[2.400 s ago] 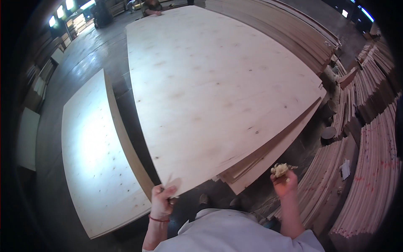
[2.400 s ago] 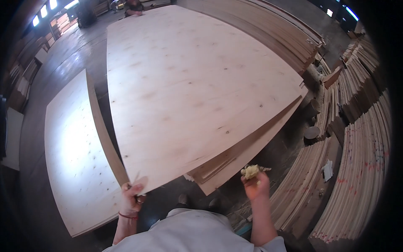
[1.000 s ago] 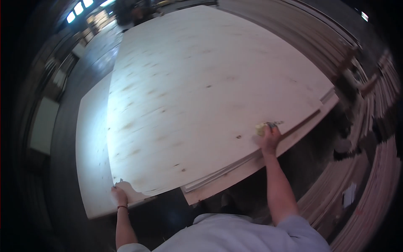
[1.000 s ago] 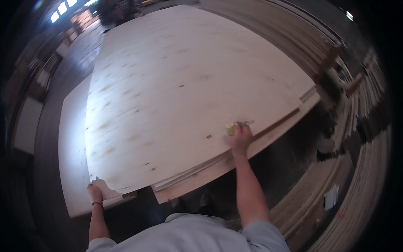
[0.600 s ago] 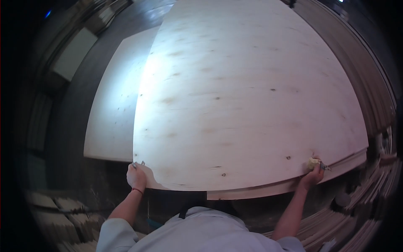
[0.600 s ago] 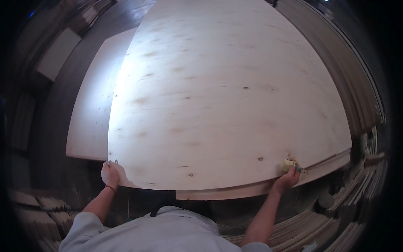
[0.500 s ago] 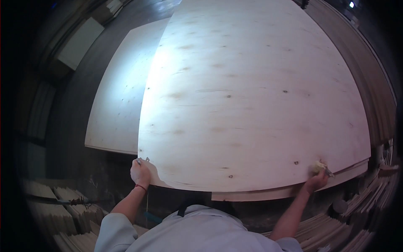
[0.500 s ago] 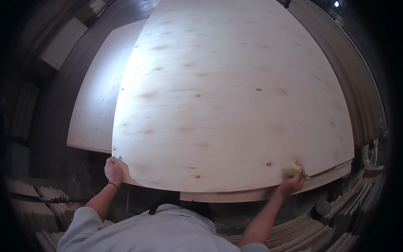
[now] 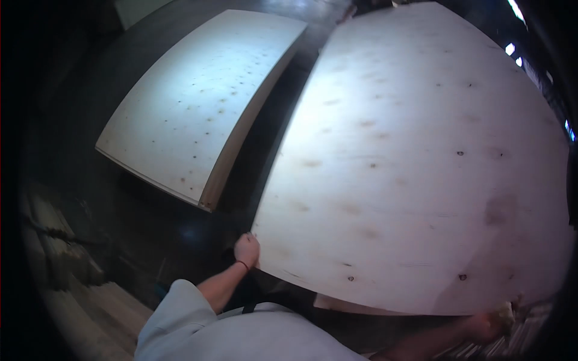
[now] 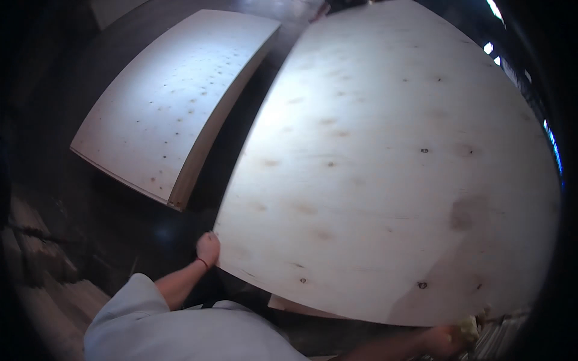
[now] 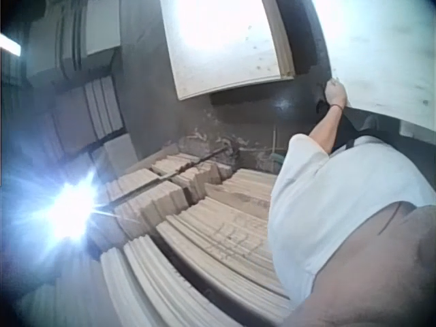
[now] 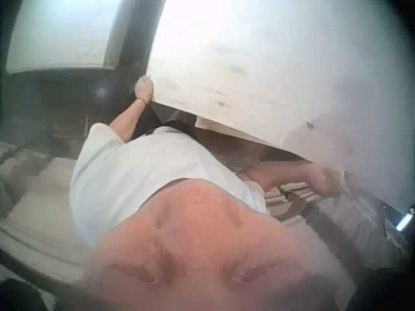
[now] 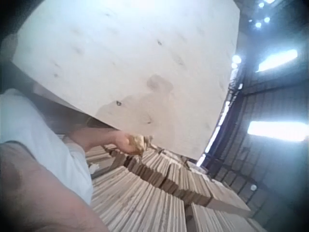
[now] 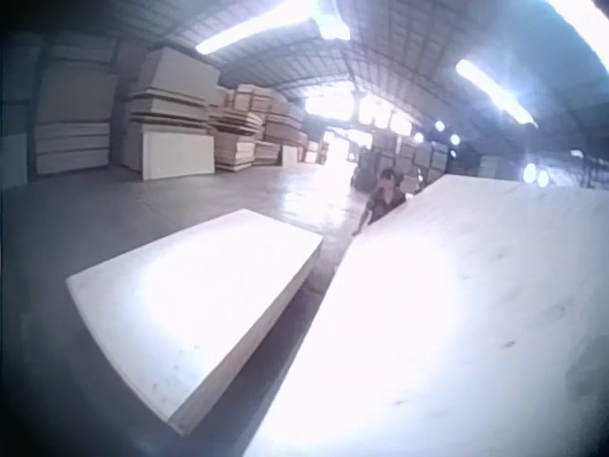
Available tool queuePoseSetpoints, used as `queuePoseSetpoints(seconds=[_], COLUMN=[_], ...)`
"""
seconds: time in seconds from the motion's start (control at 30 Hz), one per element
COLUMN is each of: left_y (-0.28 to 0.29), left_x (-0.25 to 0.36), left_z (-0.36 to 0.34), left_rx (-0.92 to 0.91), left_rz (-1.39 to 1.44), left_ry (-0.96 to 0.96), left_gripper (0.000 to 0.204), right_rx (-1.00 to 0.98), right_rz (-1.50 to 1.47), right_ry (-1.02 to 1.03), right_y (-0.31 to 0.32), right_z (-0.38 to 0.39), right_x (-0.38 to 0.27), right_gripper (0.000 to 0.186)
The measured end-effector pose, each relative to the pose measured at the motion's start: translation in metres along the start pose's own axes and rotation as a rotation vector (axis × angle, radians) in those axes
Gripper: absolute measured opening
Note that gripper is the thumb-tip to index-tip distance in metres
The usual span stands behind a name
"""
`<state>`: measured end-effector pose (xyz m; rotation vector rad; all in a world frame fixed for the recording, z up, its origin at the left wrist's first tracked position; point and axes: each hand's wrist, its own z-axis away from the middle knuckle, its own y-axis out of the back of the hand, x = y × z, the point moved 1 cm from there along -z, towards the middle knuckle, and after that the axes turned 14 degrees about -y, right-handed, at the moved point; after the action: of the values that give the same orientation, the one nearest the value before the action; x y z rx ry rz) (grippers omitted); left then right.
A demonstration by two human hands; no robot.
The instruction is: Repairing defects in a plywood sheet by applying wood filler and smoothing it with a putty knife.
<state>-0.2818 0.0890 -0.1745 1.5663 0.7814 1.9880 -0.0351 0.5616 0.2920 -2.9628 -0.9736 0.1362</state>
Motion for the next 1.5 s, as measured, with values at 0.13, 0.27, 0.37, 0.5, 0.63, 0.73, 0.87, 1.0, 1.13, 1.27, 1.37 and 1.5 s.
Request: queuePoseSetpoints(seconds=[0.13, 0.27, 0.37, 0.5, 0.63, 0.73, 0.87, 1.0, 1.13, 1.27, 1.37, 1.5], left_y=[-0.046, -0.050, -0.010, 0.074, 0.117, 0.111, 0.091, 0.106, 0.113, 0.180, 0.272, 0.335], left_x=[-0.013, 0.008, 0.002, -0.008, -0.011, -0.022, -0.050, -0.063, -0.139, -0.279, -0.288, -0.247], left_z=[0.014, 0.034, 0.032, -0.022, -0.093, -0.113, -0.126, -0.135, -0.151, -0.115, -0.091, -0.088], left_rx=[-0.298, -0.275, -0.248, -0.225, -0.269, -0.415, -1.089, -1.229, -0.313, 0.134, 0.324, 0.537], left_rz=[0.274, 0.413, 0.557, 0.707, 0.723, 1.062, 2.259, 2.232, 1.728, 1.134, 0.941, 0.986], left_ry=[0.155, 0.151, 0.185, 0.240, 0.126, 0.268, 0.583, 0.435, 0.752, 1.187, 1.007, 0.850], left_gripper=[0.045, 0.046, 0.049, 0.052, 0.052, 0.050, 0.046, 0.065, 0.044, 0.064, 0.059, 0.052], right_rx=[0.378, 0.581, 0.205, -0.416, -0.967, -0.852, -1.384, -1.576, -1.584, -1.552, -1.538, -1.652], right_rz=[-0.141, -0.831, -1.648, -2.246, -2.886, -1.943, -1.849, -1.490, -1.318, -1.237, -1.234, -1.161], right_ry=[-0.029, 0.043, 0.090, -0.241, -0.637, -0.193, -0.640, -0.921, -1.054, -1.105, -1.189, -1.255], right_y=[0.016, 0.082, 0.130, 0.135, 0.150, 0.118, 0.086, 0.030, 0.045, 0.006, -0.019, -0.032], right_z=[-0.071, -0.150, -0.190, -0.212, -0.177, -0.103, -0.012, 0.087, 0.103, 0.131, 0.135, 0.146], right_x=[-0.079, -0.208, -0.283, -0.387, -0.472, -0.518, -0.526, -0.481, -0.472, -0.468, -0.471, -0.493], right_gripper=[0.025, 0.033, 0.033, 0.037, 0.049, 0.048, 0.040, 0.030, 0.024, 0.020, 0.018, 0.019])
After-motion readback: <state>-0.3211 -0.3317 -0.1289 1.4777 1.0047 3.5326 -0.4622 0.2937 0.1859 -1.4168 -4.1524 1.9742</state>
